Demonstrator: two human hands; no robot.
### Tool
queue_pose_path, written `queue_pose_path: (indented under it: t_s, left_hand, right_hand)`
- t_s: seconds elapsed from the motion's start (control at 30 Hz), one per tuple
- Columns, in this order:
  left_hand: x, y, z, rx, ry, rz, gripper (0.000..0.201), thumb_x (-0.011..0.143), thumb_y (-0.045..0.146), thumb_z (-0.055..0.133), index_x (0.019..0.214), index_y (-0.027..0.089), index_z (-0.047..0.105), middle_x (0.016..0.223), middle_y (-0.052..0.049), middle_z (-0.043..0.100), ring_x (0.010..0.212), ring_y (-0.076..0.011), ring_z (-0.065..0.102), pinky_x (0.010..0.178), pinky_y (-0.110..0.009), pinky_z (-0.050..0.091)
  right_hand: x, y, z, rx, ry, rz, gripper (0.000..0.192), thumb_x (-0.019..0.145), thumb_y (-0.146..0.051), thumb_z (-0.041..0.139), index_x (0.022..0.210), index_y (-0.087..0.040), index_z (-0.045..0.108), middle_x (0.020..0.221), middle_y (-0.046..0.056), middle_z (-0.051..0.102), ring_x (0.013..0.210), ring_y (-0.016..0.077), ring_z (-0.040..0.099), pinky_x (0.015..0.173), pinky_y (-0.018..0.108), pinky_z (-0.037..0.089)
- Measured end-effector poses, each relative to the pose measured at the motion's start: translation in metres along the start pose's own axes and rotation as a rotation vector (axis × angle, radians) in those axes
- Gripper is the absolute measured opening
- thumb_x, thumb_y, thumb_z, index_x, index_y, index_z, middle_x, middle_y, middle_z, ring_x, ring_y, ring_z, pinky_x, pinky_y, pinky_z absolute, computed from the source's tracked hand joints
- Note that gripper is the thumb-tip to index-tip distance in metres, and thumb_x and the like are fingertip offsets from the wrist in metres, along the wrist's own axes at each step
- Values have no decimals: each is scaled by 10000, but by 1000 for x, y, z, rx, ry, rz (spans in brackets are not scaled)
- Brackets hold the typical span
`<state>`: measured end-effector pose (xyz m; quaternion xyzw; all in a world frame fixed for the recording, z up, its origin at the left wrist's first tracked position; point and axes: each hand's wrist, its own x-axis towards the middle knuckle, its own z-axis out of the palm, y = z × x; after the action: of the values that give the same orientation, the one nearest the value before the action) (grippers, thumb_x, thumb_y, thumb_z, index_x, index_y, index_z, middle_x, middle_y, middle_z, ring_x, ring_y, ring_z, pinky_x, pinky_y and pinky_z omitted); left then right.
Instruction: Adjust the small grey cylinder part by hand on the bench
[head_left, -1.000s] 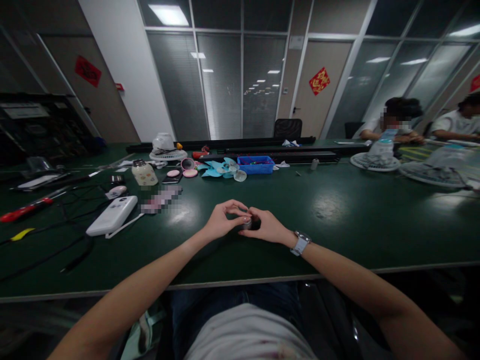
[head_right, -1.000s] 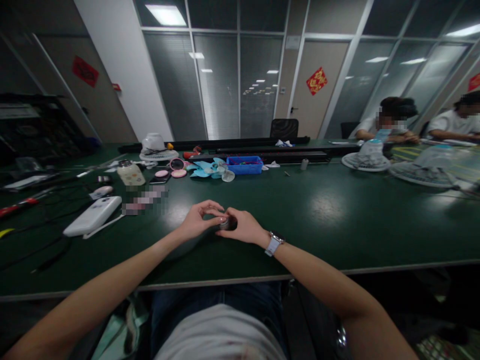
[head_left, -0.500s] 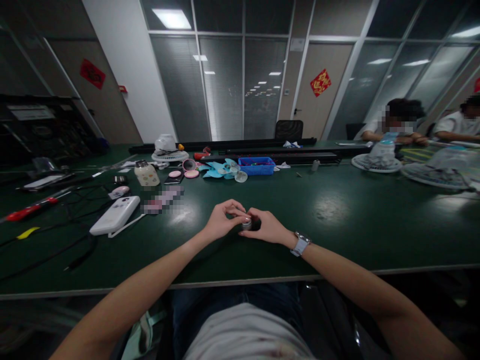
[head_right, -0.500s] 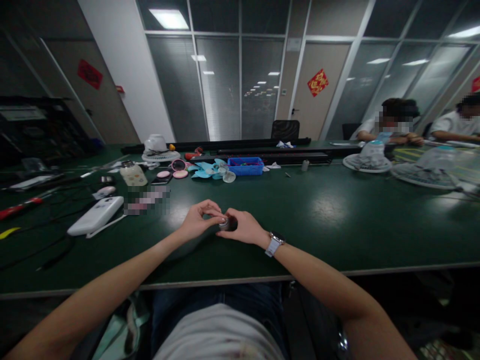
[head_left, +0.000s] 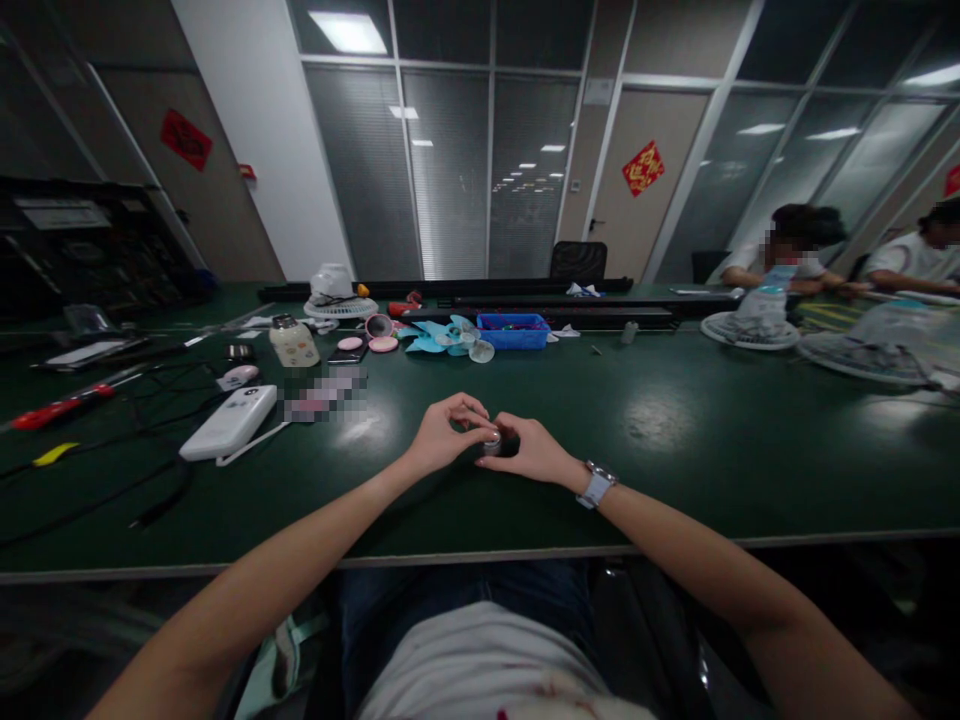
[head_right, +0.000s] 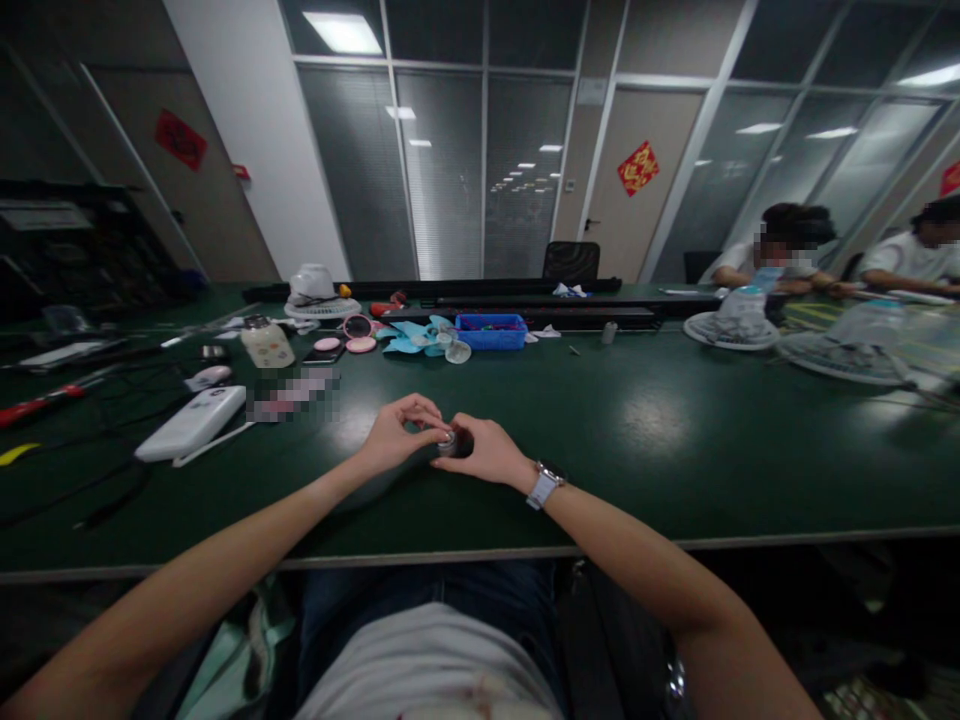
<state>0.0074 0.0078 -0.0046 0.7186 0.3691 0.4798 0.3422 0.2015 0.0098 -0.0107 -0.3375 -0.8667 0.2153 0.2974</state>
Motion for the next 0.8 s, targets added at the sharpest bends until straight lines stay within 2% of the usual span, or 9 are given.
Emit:
queue_pose_path:
  t_s: [0.3, 0.53, 0.8]
  left_hand:
    - [2, 1, 3, 37, 26, -4, 328, 662, 318, 830, 854, 160, 616, 728, -38, 758, 707, -209, 702, 670, -301, 470]
    - [2, 5, 7, 57, 106, 39, 262, 684, 295, 806, 832, 183, 622, 750, -10, 734, 723, -190, 684, 674, -294, 463]
    - [8, -1, -13, 46, 277, 20, 285, 709, 339, 780, 834, 188, 574, 770, -20, 705, 737, -191, 683, 668, -288, 483]
  right_hand:
    - [0, 6, 1, 37, -1, 16, 404, 722, -512, 747, 862, -189, 549, 782, -8, 625, 709, 156, 596, 633, 248, 437]
    - [0, 7, 3, 59, 5, 34, 410, 711, -503, 759, 874, -183, 560, 800, 3, 637, 705, 158, 599, 636, 259, 456]
    - [1, 5, 1, 106, -11, 50, 392, 714, -484, 767, 893, -188, 584, 814, 6, 666, 725, 162, 622, 654, 268, 478]
